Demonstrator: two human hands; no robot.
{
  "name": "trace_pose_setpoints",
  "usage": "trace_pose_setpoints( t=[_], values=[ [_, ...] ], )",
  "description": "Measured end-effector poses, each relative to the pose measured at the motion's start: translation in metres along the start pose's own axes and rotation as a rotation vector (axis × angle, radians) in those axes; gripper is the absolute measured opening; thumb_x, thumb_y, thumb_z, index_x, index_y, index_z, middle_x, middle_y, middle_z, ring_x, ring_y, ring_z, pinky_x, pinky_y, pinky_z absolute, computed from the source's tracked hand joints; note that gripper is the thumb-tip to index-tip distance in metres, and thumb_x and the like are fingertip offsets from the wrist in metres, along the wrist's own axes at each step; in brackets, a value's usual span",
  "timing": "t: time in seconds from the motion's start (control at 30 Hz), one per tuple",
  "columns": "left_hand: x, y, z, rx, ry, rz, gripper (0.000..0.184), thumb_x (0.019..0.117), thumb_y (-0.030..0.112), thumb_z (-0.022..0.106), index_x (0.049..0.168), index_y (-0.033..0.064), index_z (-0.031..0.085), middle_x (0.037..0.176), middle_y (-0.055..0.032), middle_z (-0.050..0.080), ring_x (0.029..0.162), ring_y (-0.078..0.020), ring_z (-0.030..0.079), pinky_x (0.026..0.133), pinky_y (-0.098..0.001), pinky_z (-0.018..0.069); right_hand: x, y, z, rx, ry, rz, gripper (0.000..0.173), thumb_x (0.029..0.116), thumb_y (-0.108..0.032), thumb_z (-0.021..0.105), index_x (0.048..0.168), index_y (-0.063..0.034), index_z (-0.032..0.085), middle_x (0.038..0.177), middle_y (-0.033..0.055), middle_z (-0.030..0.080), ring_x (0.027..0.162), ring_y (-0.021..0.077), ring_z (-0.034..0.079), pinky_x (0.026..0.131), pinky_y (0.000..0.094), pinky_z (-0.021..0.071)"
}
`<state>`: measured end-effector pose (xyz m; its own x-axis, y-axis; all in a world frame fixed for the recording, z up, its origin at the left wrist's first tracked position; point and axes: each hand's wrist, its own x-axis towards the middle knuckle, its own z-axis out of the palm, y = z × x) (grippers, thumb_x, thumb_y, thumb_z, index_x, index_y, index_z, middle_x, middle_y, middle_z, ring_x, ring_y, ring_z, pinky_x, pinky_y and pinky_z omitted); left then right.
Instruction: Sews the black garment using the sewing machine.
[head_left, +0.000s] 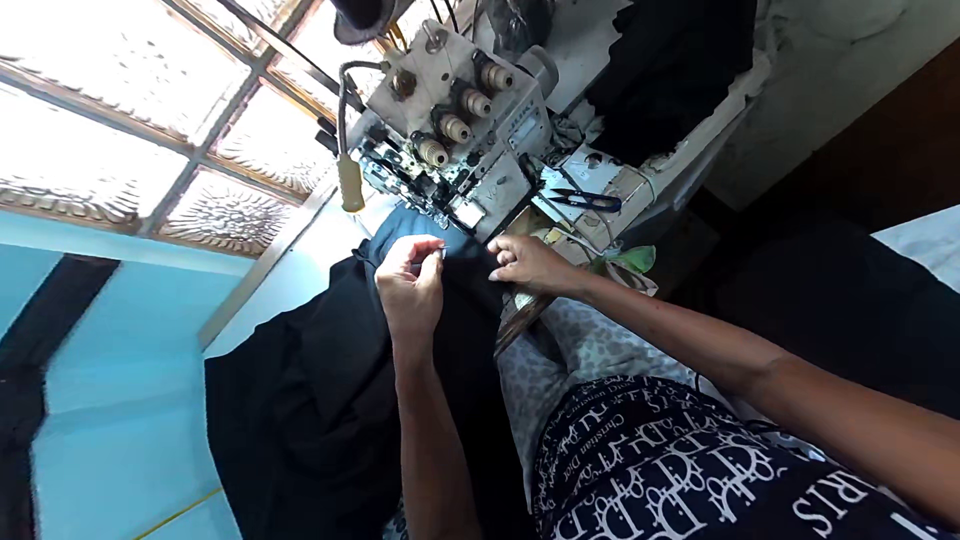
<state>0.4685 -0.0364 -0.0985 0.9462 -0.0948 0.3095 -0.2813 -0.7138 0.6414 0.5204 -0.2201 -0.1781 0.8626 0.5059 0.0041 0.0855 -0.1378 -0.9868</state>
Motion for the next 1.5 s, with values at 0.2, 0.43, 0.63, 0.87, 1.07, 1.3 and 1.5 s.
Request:
trace_pose_setpoints(
  t=[0.2, 0.43, 0.63, 0.87, 1.07, 1.3, 1.5],
  values=[
    [0.010, -0.007, 0.017, 0.106, 0.046, 0.077, 0.017, 0.1028, 0.007, 0.057, 0.113, 0.0010, 0.070, 0.102, -0.0123, 0.067, 0.084, -0.0108, 0.062, 0.076, -0.0225, 0.0509, -0.050, -0.005, 0.018, 0.229, 0.128, 0.046, 0.017, 0.1012, -0.010, 0.063, 0.111, 0.0034, 0.068, 0.087, 0.0122, 0.070, 0.068, 0.0137, 0.065, 0.068, 0.0308, 0.0580],
    [0.029, -0.020, 0.036, -0.001, 0.256, -0.032, 0.012, 0.0918, 0.006, 0.070, 0.097, -0.0041, 0.064, 0.080, -0.0042, 0.063, 0.071, 0.0026, 0.055, 0.068, -0.0122, 0.0444, -0.059, -0.011, 0.033, 0.504, 0.175, 0.092, 0.024, 0.1081, -0.008, 0.047, 0.121, 0.0051, 0.063, 0.101, 0.0111, 0.069, 0.079, 0.0097, 0.067, 0.076, 0.0276, 0.0586],
    [0.031, -0.022, 0.035, -0.160, 0.232, -0.050, 0.007, 0.0900, 0.004, 0.071, 0.093, -0.0008, 0.068, 0.081, 0.0013, 0.066, 0.072, 0.0046, 0.058, 0.069, -0.0125, 0.0477, -0.059, -0.003, 0.037, 0.566, 0.236, 0.111, 0.018, 0.1043, -0.006, 0.055, 0.117, 0.0038, 0.065, 0.092, 0.0081, 0.070, 0.072, 0.0079, 0.066, 0.069, 0.0251, 0.0582],
    [0.032, -0.020, 0.021, -0.338, 0.098, -0.093, 0.006, 0.0905, 0.000, 0.066, 0.095, 0.0042, 0.066, 0.082, 0.0078, 0.065, 0.074, 0.0045, 0.060, 0.070, -0.0141, 0.0507, -0.060, -0.002, 0.037, 0.568, 0.221, 0.161, 0.014, 0.1029, -0.003, 0.057, 0.116, 0.0010, 0.060, 0.081, 0.0060, 0.067, 0.068, 0.0094, 0.067, 0.068, 0.0261, 0.0586],
    [0.032, -0.016, 0.031, 0.029, 0.143, -0.086, 0.011, 0.0937, 0.008, 0.065, 0.097, -0.0018, 0.070, 0.085, -0.0074, 0.067, 0.074, -0.0046, 0.059, 0.070, -0.0204, 0.0476, -0.061, -0.001, 0.039, 0.526, 0.199, 0.158, 0.016, 0.1027, -0.004, 0.058, 0.118, 0.0013, 0.059, 0.082, 0.0070, 0.067, 0.068, 0.0095, 0.067, 0.067, 0.0260, 0.0579],
    [0.030, -0.021, 0.040, 0.077, 0.233, -0.016, 0.011, 0.0931, 0.008, 0.066, 0.097, -0.0021, 0.070, 0.085, -0.0100, 0.067, 0.074, -0.0070, 0.059, 0.070, -0.0205, 0.0475, -0.061, -0.002, 0.038, 0.516, 0.216, 0.161, 0.014, 0.1025, -0.003, 0.058, 0.116, 0.0003, 0.060, 0.082, 0.0060, 0.067, 0.067, 0.0086, 0.066, 0.065, 0.0246, 0.0572],
    [0.020, -0.016, 0.047, 0.304, 0.262, 0.139, 0.013, 0.0955, 0.005, 0.062, 0.098, -0.0028, 0.072, 0.102, -0.0218, 0.065, 0.098, -0.0322, 0.063, 0.088, -0.0405, 0.0494, -0.061, 0.000, 0.040, 0.504, 0.232, 0.151, 0.020, 0.1018, -0.002, 0.058, 0.121, -0.0007, 0.057, 0.082, 0.0062, 0.066, 0.067, 0.0106, 0.067, 0.066, 0.0271, 0.0588]
  ],
)
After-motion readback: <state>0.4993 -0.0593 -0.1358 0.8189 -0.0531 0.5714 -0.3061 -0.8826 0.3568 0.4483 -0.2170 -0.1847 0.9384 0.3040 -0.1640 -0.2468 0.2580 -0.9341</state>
